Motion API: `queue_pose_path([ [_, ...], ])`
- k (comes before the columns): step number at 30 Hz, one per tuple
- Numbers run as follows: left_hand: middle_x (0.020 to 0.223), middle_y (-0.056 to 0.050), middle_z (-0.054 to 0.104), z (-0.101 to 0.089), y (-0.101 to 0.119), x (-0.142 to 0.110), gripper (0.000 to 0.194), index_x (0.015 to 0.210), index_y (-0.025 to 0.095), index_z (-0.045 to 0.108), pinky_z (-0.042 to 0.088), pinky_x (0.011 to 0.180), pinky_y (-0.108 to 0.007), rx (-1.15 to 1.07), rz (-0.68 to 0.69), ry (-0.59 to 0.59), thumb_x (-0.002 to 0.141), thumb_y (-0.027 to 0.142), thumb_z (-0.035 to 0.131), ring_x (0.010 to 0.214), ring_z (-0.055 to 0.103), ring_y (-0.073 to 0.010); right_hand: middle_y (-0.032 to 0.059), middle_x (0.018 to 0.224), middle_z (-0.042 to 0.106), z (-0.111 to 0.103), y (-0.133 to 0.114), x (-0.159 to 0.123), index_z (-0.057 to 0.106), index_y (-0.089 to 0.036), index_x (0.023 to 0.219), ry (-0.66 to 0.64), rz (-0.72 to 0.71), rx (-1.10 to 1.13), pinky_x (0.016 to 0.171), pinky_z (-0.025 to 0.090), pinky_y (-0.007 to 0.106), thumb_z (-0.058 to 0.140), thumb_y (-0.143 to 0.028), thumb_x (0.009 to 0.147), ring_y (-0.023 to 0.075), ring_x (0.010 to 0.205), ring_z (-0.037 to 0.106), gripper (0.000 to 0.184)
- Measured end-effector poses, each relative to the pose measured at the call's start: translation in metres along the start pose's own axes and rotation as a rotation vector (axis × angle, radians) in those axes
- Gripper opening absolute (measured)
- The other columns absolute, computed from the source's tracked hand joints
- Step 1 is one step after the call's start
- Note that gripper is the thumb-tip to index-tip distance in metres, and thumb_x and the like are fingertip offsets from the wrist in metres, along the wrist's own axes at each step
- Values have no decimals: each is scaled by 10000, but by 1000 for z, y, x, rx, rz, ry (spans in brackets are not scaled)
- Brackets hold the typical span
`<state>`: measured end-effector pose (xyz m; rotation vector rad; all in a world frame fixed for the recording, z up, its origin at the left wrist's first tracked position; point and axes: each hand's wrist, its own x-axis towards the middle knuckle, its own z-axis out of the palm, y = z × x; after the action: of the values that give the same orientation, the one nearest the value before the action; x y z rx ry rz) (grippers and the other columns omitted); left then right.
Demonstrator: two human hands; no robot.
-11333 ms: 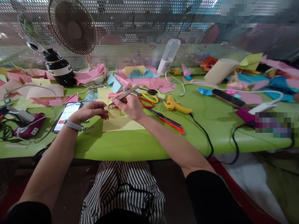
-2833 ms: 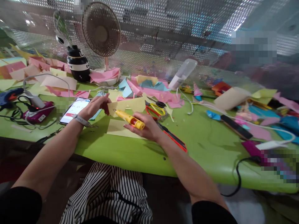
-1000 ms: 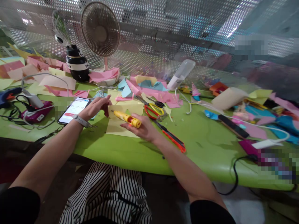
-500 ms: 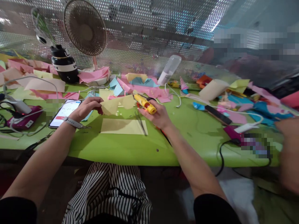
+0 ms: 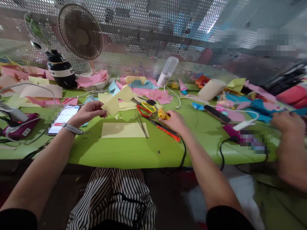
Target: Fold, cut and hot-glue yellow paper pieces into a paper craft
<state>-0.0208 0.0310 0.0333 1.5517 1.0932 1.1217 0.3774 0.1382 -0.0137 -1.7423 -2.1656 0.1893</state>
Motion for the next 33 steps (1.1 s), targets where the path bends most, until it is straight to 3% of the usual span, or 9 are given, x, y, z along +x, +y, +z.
queue_pose_path([
  [7,784,-60,747,6,-3,-1,255,886,123,638,570,719,-255,2,-26,-50,805,325,772,731,709,-128,99,863,733,-13,6,4,704,-187,908,-82,20,-68,582,380,312,761,-497,678,236,702,626,390],
  [10,805,-76,759,9,-3,-1,241,852,130,628,583,732,-273,25,-45,-62,832,341,745,759,725,-141,109,868,734,-29,-8,0,707,-204,853,-4,-51,-63,598,406,333,760,-472,712,263,737,642,307],
  [13,802,-77,762,11,-3,-1,231,819,140,631,586,717,-267,66,-54,-71,856,351,716,753,727,-139,104,910,729,-36,-50,-8,698,-217,822,146,-289,149,687,467,367,653,-466,856,258,797,656,255],
  [15,797,-76,762,13,-2,-3,230,811,145,631,581,692,-256,89,-51,-82,861,357,706,733,723,-134,77,870,714,-33,-90,-14,693,-222,845,131,-461,355,748,494,373,620,-445,914,231,788,653,244],
  [18,806,-81,765,16,1,-5,224,811,150,623,581,686,-259,115,-43,-108,867,356,692,729,723,-137,57,863,687,-20,-147,-20,672,-220,858,128,-686,482,779,499,357,601,-392,962,207,816,637,213],
  [21,808,-76,762,19,5,-7,200,833,153,623,588,708,-265,132,-21,-119,883,341,669,749,727,-140,55,886,673,-4,-179,-19,651,-215,893,129,-819,494,796,499,348,596,-347,979,202,860,628,167],
  [25,810,-72,755,21,9,-10,189,834,158,617,582,702,-253,161,17,-121,905,331,643,763,725,-136,58,921,668,9,-189,-16,640,-224,935,145,-866,471,814,497,358,608,-312,974,214,911,619,102],
  [33,802,-65,749,23,10,-12,186,848,168,621,573,688,-265,241,46,-118,908,344,625,759,723,-145,68,913,675,13,-191,-20,648,-228,932,169,-882,448,813,508,375,579,-304,988,222,896,622,117],
])
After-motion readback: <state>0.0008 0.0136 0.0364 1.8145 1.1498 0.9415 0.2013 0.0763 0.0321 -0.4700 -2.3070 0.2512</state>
